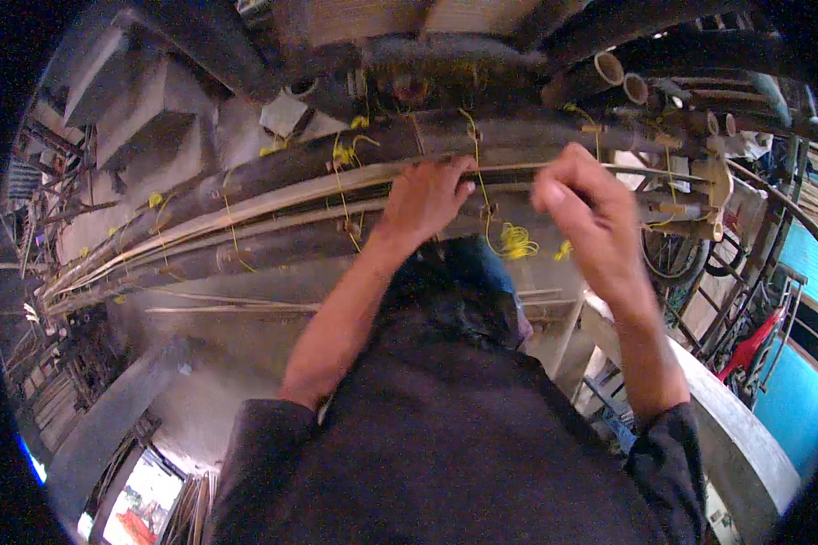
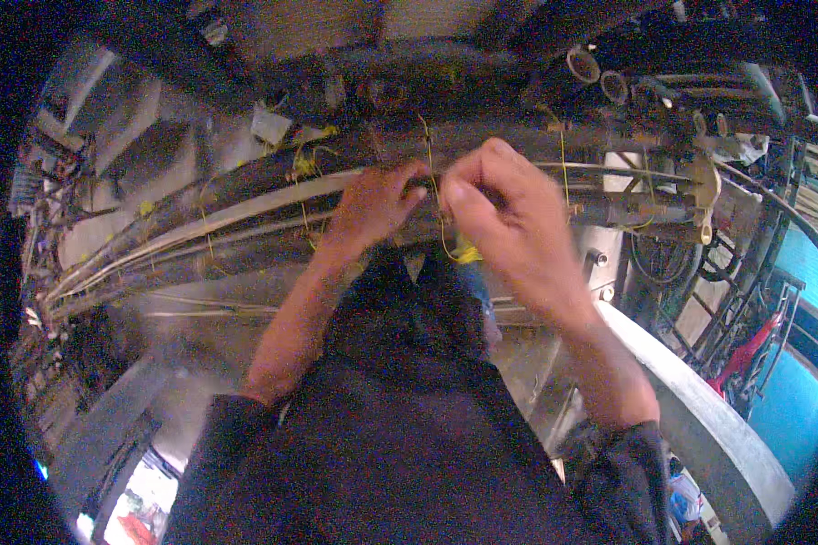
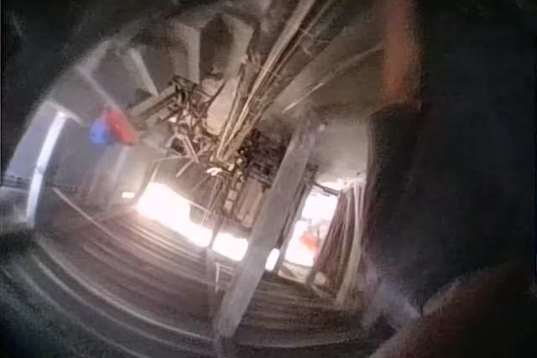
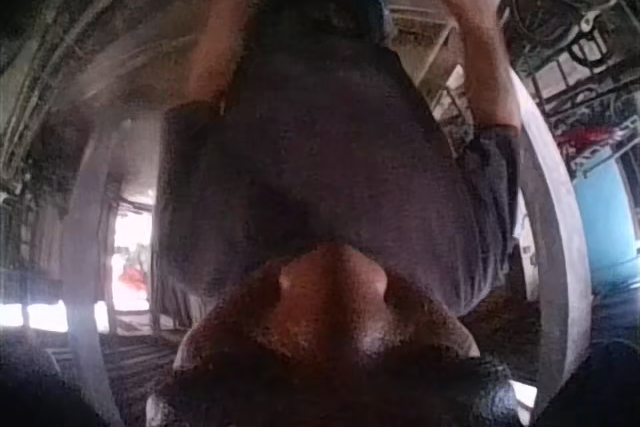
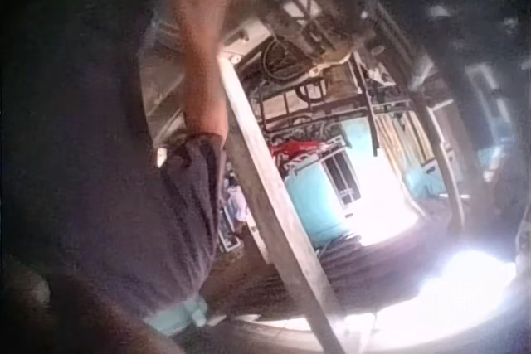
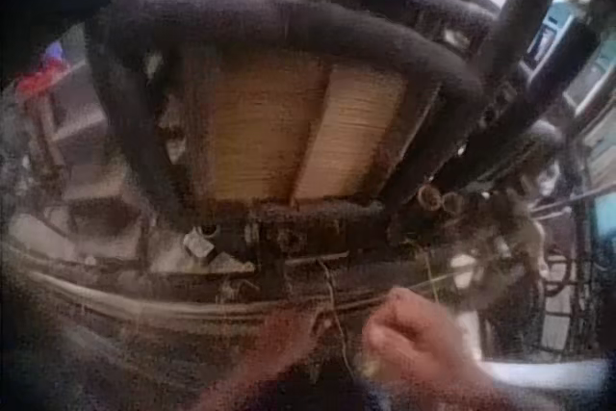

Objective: The person repeatedly ties yellow rope around a long wooden plank resting on a metal frame. The person walks along the plank, stopping at intervals to wrap and knot the rope, securing the plank to the frame.

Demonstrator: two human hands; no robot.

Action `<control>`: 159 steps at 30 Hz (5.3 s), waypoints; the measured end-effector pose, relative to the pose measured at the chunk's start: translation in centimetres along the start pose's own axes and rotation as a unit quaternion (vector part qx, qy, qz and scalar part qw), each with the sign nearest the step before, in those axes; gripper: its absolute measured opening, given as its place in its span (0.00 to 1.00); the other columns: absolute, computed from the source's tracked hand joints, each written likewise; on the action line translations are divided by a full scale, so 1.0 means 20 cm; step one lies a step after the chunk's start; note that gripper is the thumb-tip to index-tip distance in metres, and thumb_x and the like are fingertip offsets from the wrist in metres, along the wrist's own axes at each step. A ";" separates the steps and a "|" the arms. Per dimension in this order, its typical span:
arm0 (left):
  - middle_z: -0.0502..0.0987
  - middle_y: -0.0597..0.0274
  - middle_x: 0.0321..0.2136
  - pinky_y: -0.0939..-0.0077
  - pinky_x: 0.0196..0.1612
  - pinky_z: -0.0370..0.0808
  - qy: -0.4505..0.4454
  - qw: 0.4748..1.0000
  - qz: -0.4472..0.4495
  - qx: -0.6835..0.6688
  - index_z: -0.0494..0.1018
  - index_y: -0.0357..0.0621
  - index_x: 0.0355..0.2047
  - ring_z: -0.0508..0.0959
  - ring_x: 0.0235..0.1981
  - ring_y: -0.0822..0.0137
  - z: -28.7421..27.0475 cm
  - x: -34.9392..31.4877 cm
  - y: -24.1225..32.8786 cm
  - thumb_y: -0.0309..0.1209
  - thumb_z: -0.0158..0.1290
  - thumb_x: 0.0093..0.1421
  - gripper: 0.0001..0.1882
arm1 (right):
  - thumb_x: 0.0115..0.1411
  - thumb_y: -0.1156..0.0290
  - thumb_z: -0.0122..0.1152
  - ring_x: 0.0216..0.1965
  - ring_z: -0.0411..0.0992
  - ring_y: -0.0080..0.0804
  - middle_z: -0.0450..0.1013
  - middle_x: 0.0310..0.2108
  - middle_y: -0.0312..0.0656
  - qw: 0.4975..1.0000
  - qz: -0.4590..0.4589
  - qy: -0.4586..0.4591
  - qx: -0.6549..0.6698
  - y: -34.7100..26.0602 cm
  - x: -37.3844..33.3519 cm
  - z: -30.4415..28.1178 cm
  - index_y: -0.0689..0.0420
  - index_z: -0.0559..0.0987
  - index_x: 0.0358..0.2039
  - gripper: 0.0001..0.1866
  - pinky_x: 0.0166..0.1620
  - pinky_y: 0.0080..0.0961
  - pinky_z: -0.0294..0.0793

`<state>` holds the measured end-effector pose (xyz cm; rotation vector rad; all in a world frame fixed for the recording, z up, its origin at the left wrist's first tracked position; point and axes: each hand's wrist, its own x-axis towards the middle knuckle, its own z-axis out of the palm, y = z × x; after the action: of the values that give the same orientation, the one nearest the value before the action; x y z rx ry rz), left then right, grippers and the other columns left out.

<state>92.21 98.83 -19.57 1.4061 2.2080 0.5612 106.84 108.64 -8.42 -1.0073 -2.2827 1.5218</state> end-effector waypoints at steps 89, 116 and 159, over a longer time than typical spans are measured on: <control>0.72 0.64 0.21 0.74 0.28 0.70 0.076 0.948 -0.133 -0.278 0.72 0.38 0.29 0.72 0.25 0.72 -0.42 0.23 -0.73 0.46 0.41 0.64 0.22 | 0.56 0.64 0.53 0.29 0.74 0.41 0.73 0.28 0.42 0.914 -0.230 -0.256 -0.215 0.22 -0.13 1.29 0.54 0.73 0.28 0.08 0.29 0.36 0.74; 0.79 0.62 0.31 0.79 0.39 0.71 0.113 0.935 0.009 -0.336 0.74 0.39 0.38 0.76 0.33 0.73 -1.20 -0.73 -1.67 0.36 0.47 0.62 0.13 | 0.59 0.67 0.57 0.14 0.53 0.13 0.58 0.14 0.25 0.893 0.357 0.103 0.253 -0.25 -0.32 1.81 0.55 0.72 0.35 0.07 0.15 0.14 0.50; 0.72 0.67 0.20 0.76 0.28 0.67 0.020 0.928 -0.053 -0.368 0.72 0.38 0.28 0.69 0.22 0.74 -0.95 -0.32 -1.24 0.38 0.45 0.62 0.15 | 0.54 0.69 0.52 0.29 0.73 0.49 0.73 0.26 0.50 0.929 -0.132 -0.321 -0.125 -0.21 -0.13 2.06 0.52 0.71 0.37 0.09 0.32 0.44 0.71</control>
<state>65.57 81.50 -17.11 0.8685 1.7784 1.2229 85.30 75.92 -22.39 -0.2154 -2.9559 1.6369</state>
